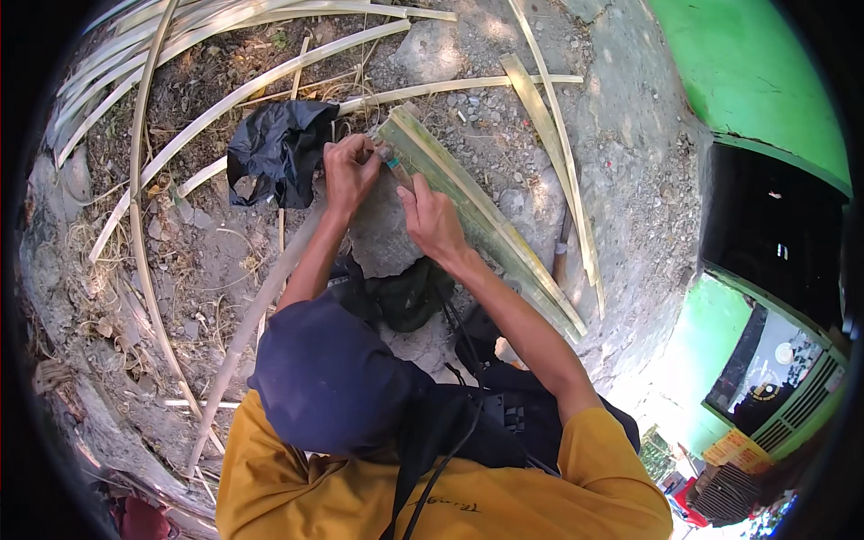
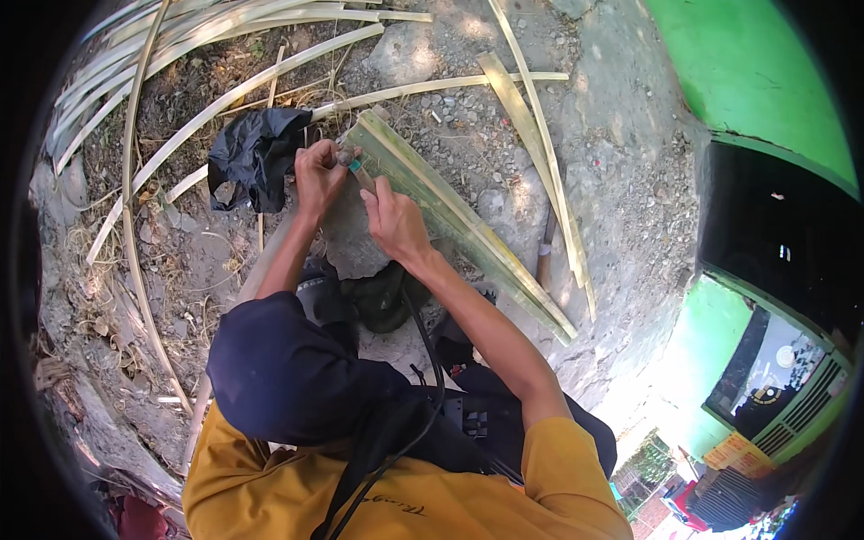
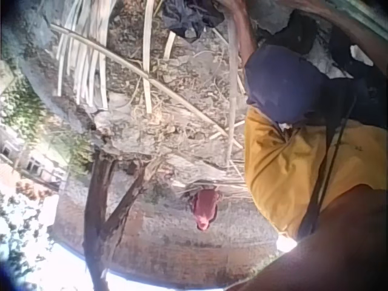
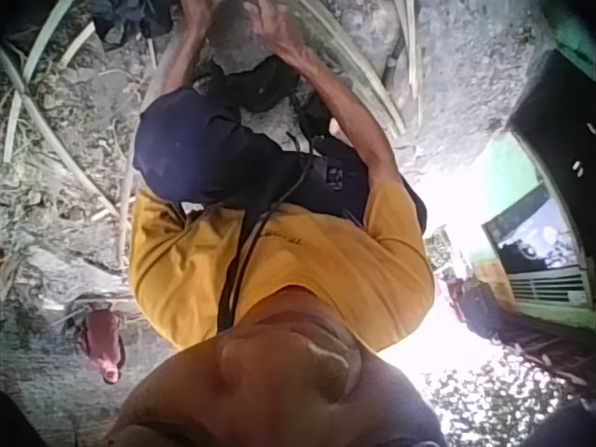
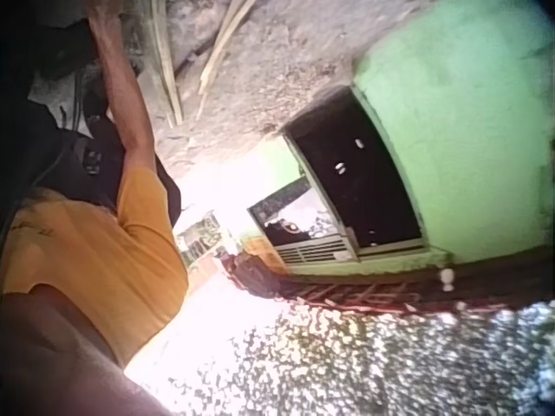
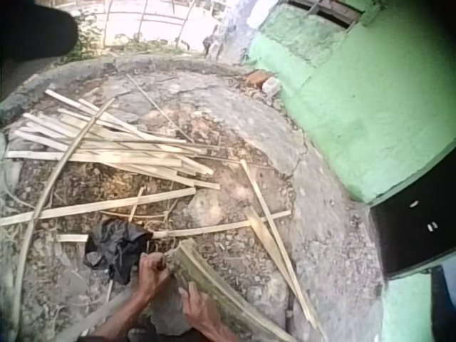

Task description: The person assembles a wooden frame by hammering nails into bamboo slats.

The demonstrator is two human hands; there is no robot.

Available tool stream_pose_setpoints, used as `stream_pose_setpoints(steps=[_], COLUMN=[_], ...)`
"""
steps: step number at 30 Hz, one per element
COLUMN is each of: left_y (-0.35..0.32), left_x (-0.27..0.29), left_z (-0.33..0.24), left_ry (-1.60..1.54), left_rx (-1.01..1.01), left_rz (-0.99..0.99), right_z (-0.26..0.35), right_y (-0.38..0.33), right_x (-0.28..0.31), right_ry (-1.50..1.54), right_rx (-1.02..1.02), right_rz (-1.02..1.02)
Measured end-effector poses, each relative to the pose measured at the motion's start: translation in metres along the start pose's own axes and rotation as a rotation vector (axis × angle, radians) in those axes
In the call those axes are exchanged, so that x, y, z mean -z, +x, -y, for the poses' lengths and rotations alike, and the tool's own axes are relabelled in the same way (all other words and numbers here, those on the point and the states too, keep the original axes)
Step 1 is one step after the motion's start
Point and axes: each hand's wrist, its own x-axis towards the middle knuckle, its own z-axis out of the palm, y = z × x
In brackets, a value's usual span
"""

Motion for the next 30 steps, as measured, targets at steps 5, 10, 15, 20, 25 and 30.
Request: stream_pose_setpoints(steps=[5, 10, 15, 20, 25, 30], left_y=[0.000, -0.001, -0.001, 0.000, -0.001, -0.001], left_x=[0.003, 0.005, 0.005, 0.004, 0.006, 0.007], left_z=[0.001, 0.001, 0.003, 0.003, 0.000, -0.003], left_ry=[-0.054, -0.098, -0.100, -0.100, -0.094, -0.048], left_rx=[-0.050, -0.025, -0.016, -0.068, -0.058, -0.004], left_rz=[-0.036, -0.026, -0.026, -0.093, -0.045, 0.012], right_z=[0.000, -0.024, -0.086, -0.119, -0.116, -0.110], right_y=[-0.002, -0.017, -0.067, -0.101, -0.106, -0.110], right_x=[0.000, 0.048, 0.067, 0.045, 0.046, 0.037], right_ry=[0.004, -0.132, -0.143, -0.156, -0.162, -0.206], right_rx=[-0.039, -0.224, -0.276, -0.267, -0.358, -0.282], right_rz=[-0.047, -0.165, -0.193, -0.171, -0.113, -0.112])
